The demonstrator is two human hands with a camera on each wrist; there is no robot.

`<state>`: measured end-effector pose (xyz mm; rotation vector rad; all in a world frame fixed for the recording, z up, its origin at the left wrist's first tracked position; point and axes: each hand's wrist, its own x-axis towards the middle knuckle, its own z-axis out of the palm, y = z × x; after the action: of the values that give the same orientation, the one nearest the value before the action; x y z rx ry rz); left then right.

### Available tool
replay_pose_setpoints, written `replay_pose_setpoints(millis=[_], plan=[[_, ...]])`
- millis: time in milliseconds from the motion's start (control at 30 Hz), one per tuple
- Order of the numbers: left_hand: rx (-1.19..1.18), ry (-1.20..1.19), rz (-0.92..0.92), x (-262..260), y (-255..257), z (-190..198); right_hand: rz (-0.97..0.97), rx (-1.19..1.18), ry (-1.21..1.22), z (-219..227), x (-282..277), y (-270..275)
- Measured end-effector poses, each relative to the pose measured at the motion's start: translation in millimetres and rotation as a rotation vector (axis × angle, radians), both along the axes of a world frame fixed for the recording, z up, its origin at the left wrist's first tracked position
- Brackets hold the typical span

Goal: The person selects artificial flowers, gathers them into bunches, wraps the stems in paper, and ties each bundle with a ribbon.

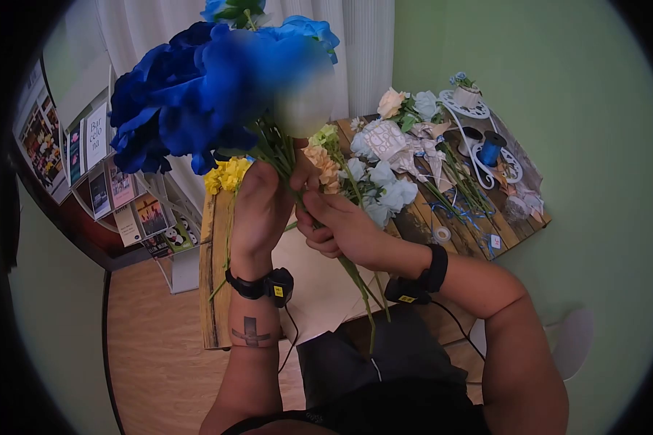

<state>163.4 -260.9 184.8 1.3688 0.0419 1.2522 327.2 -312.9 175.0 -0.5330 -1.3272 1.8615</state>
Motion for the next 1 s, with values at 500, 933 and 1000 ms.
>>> replay_pose_setpoints(millis=[500, 933, 1000], plan=[[0.081, 0.065, 0.475, 8.3, -9.9, 3.6, -0.52, 0.475, -0.334, 25.6, -27.4, -8.4], [-0.068, 0.075, 0.197, 2.9, -24.2, 21.7, -0.24, 0.201, -0.057, 20.2, -19.5, 2.6], [-0.052, 0.115, 0.199, -0.8, -23.3, 21.4, -0.112, 0.141, -0.044, 17.5, -14.6, 7.1]])
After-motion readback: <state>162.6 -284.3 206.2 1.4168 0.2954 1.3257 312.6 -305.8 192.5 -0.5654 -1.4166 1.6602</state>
